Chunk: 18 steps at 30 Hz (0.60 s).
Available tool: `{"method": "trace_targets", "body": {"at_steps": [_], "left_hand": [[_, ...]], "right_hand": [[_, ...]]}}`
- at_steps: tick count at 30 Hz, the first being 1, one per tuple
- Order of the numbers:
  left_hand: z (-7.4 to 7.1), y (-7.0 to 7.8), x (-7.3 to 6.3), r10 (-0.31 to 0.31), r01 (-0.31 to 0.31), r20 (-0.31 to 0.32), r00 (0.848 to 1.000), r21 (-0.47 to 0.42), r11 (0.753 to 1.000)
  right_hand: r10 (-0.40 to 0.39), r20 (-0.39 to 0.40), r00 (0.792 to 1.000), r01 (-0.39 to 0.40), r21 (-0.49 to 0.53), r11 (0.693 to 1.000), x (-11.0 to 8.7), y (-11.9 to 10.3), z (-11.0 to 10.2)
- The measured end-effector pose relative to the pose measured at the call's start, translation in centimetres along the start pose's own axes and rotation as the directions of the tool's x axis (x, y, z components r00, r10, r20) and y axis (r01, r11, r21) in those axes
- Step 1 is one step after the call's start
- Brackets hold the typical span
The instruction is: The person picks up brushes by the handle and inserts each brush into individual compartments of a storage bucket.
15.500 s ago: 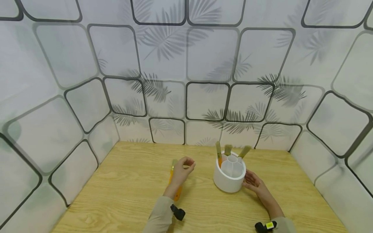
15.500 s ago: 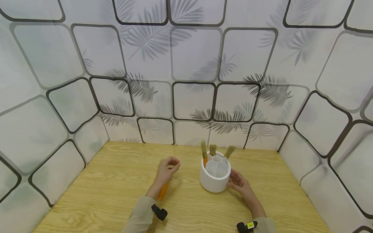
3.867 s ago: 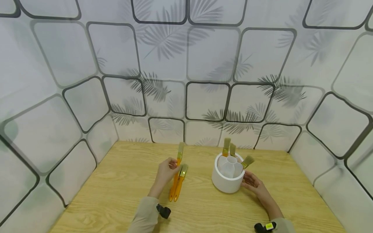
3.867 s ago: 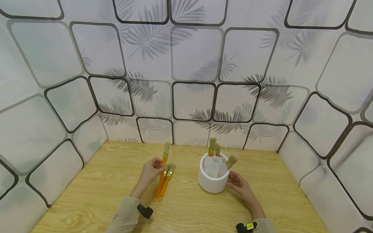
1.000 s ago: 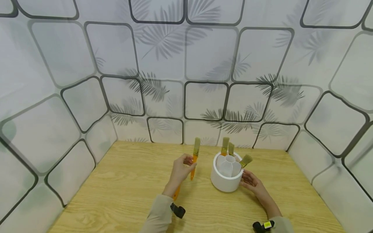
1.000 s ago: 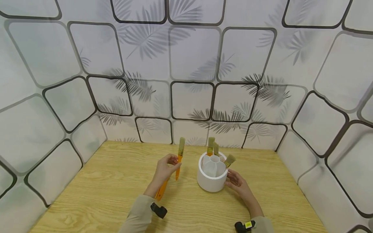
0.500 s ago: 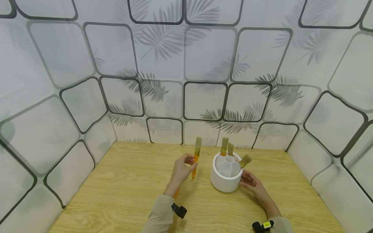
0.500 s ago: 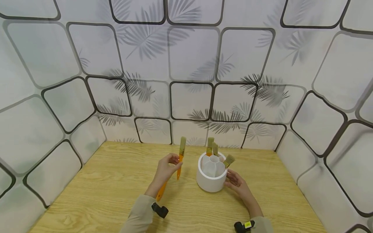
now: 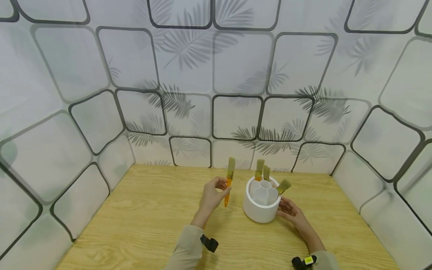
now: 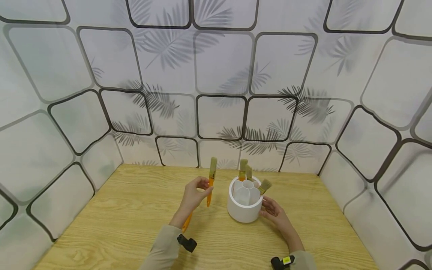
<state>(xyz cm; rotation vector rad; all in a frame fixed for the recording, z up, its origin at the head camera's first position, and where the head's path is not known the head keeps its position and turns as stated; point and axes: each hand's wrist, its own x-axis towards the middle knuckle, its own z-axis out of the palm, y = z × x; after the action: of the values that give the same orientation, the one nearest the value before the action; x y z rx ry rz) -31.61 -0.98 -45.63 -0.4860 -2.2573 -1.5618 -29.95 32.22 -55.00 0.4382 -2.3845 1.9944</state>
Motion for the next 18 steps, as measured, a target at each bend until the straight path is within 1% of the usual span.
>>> {"method": "trace_targets", "body": {"at_steps": [7, 14, 18], "left_hand": [[0.26, 0.28, 0.23, 0.017, -0.017, -0.005, 1.0, -0.026, 1.0], [0.4, 0.66, 0.26, 0.016, -0.016, -0.009, 1.0, -0.075, 0.997], [0.5, 0.81, 0.25, 0.023, -0.024, -0.008, 1.0, -0.077, 0.997]], "right_hand": [[0.022, 0.003, 1.0, -0.022, 0.001, 1.0, -0.05, -0.02, 0.0], [-0.019, -0.001, 1.0, 0.019, -0.009, 1.0, 0.06, 0.18, -0.07], [-0.022, 0.006, 1.0, 0.022, -0.006, 1.0, 0.06, 0.18, -0.1]]}}
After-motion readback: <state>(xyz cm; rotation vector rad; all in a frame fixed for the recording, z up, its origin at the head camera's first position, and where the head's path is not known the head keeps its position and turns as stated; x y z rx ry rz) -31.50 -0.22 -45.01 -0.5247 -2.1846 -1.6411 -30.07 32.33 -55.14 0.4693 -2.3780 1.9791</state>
